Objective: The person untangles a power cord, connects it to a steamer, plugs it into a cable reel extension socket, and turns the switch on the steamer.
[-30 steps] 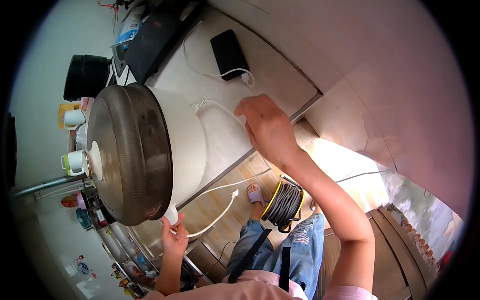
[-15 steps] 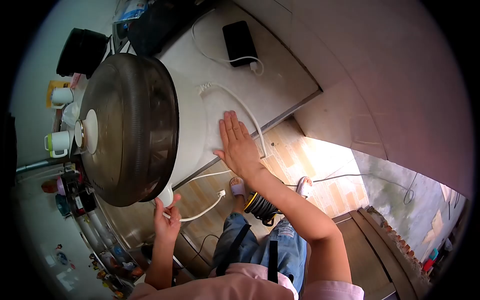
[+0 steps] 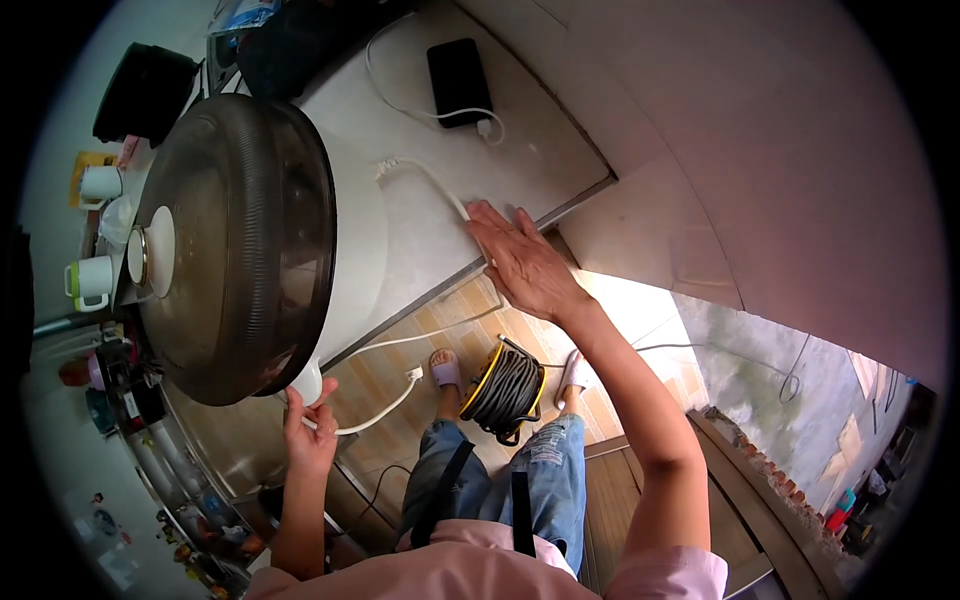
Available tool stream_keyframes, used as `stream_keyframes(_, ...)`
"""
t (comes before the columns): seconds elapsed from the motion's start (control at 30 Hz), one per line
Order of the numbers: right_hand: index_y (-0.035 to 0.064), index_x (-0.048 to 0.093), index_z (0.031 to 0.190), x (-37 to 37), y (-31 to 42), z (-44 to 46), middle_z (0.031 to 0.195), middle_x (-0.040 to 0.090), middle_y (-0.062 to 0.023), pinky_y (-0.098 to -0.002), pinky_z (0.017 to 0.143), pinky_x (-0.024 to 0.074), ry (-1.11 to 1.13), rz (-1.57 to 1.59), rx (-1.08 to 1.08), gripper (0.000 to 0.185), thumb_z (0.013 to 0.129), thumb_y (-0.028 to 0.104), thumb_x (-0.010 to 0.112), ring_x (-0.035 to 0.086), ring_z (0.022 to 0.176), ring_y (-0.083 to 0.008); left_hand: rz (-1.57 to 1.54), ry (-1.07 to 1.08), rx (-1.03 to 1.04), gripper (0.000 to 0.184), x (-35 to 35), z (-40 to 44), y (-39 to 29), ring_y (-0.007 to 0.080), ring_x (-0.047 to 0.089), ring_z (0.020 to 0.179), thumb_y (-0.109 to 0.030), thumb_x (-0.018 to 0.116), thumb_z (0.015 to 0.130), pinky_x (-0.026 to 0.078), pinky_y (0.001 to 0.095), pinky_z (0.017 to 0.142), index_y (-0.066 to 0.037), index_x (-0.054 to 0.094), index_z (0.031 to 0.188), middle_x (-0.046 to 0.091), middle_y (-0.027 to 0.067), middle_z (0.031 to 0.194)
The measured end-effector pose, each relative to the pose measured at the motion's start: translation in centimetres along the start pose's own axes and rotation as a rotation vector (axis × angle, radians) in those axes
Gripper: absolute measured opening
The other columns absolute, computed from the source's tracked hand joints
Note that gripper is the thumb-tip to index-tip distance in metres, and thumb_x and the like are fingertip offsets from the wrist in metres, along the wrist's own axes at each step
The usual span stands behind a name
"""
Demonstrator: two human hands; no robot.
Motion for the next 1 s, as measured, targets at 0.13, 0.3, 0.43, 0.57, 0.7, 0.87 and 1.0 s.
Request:
stream_keyframes(0.13, 0.0041, 0.025, 0.134, 0.9, 0.9, 0.5, 0.137, 0.031, -0.0142, -0.0451, 0.105, 0.0224, 0.075, -0.100, -0.102, 0.059, 0.086, 0.034, 0.044, 0.027, 0.129, -0.0269, 0.003, 0.013, 0.010, 0.044, 0.0, -0.1, -0.1, 0.0048, 0.035, 0.040, -0.042, 0.039, 0.092, 0.026, 0.0167, 0.036, -0.004, 0.049, 0.110, 0.062, 0.0136, 0.102)
stream_keyframes(0.3, 0.0057, 0.026, 0.136, -2.4, -2.6, -3.1, 0.140, 0.028, -0.0114, -0.0450, 0.102, 0.0261, -0.059, -0.386, 0.117, 0.071, 0.082, 0.049, 0.043, 0.026, 0.130, -0.0268, -0.007, 0.006, 0.012, 0.043, -0.3, 0.1, -0.1, 0.0060, 0.035, 0.040, -0.041, 0.039, 0.092, 0.026, 0.0174, 0.034, -0.006, 0.047, 0.114, 0.061, 0.0151, 0.103)
stream_keyframes(0.43, 0.0000, 0.042, 0.125, -3.4, -7.3, -10.1, 0.138, 0.030, -0.0167, -0.0480, 0.102, 0.0238, 0.096, -0.604, 0.429, 0.058, 0.083, 0.039, 0.050, 0.024, 0.131, -0.0296, -0.026, 0.028, 0.004, 0.044, 0.0, 0.3, 0.0, 0.0064, 0.035, 0.041, -0.042, 0.039, 0.092, 0.026, 0.0166, 0.035, -0.005, 0.046, 0.115, 0.060, 0.0158, 0.104)
stream_keyframes(0.57, -0.0041, 0.043, 0.121, -6.4, -1.3, -4.6, 0.132, 0.036, -0.0207, -0.0471, 0.100, 0.0291, -0.196, -0.288, 0.252, 0.047, 0.086, 0.026, 0.049, 0.033, 0.124, -0.0355, -0.055, 0.102, 0.004, 0.049, 0.2, 0.4, 0.6, 0.0063, 0.038, 0.045, -0.043, 0.036, 0.092, 0.028, 0.0160, 0.036, -0.001, 0.045, 0.115, 0.059, 0.0172, 0.106)
stream_keyframes(0.7, -0.0046, 0.041, 0.122, -3.6, -2.6, 4.2, 0.129, 0.037, -0.0199, -0.0415, 0.100, 0.0303, -0.134, -0.250, 0.163, 0.045, 0.084, 0.019, 0.049, 0.035, 0.121, -0.0345, 0.017, 0.148, -0.011, 0.047, -2.0, -1.5, 1.2, 0.0072, 0.045, 0.045, -0.042, 0.035, 0.093, 0.030, 0.0152, 0.036, -0.002, 0.047, 0.115, 0.058, 0.0212, 0.107)
stream_keyframes(0.87, -0.0041, 0.044, 0.116, -2.6, 0.0, -0.7, 0.127, 0.040, -0.0190, -0.0418, 0.098, 0.0322, -0.111, -0.448, 0.156, 0.040, 0.084, 0.019, 0.048, 0.040, 0.115, -0.0330, 0.120, 0.355, -0.123, 0.042, -7.8, -3.4, -1.1, 0.0088, 0.044, 0.040, -0.033, 0.032, 0.095, 0.029, 0.0165, 0.034, 0.000, 0.047, 0.115, 0.060, 0.0180, 0.099)
stream_keyframes(1.0, 0.0007, 0.060, 0.100, 3.2, -2.3, -17.3, 0.102, 0.060, -0.0170, -0.0430, 0.098, 0.0321, 0.638, -0.431, 0.602, 0.040, 0.088, 0.034, 0.043, 0.052, 0.104, -0.0284, 0.152, 0.411, -0.271, 0.039, -13.9, -5.5, -3.0, 0.0087, 0.046, 0.041, -0.032, 0.036, 0.094, 0.028, 0.0161, 0.033, 0.000, 0.050, 0.112, 0.061, 0.0187, 0.095)
Point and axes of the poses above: each hand's wrist, its own z-axis towards the middle knuckle, its own x-axis out of the palm, y = z × x, the point moved 7 cm from there along z, towards the middle knuckle
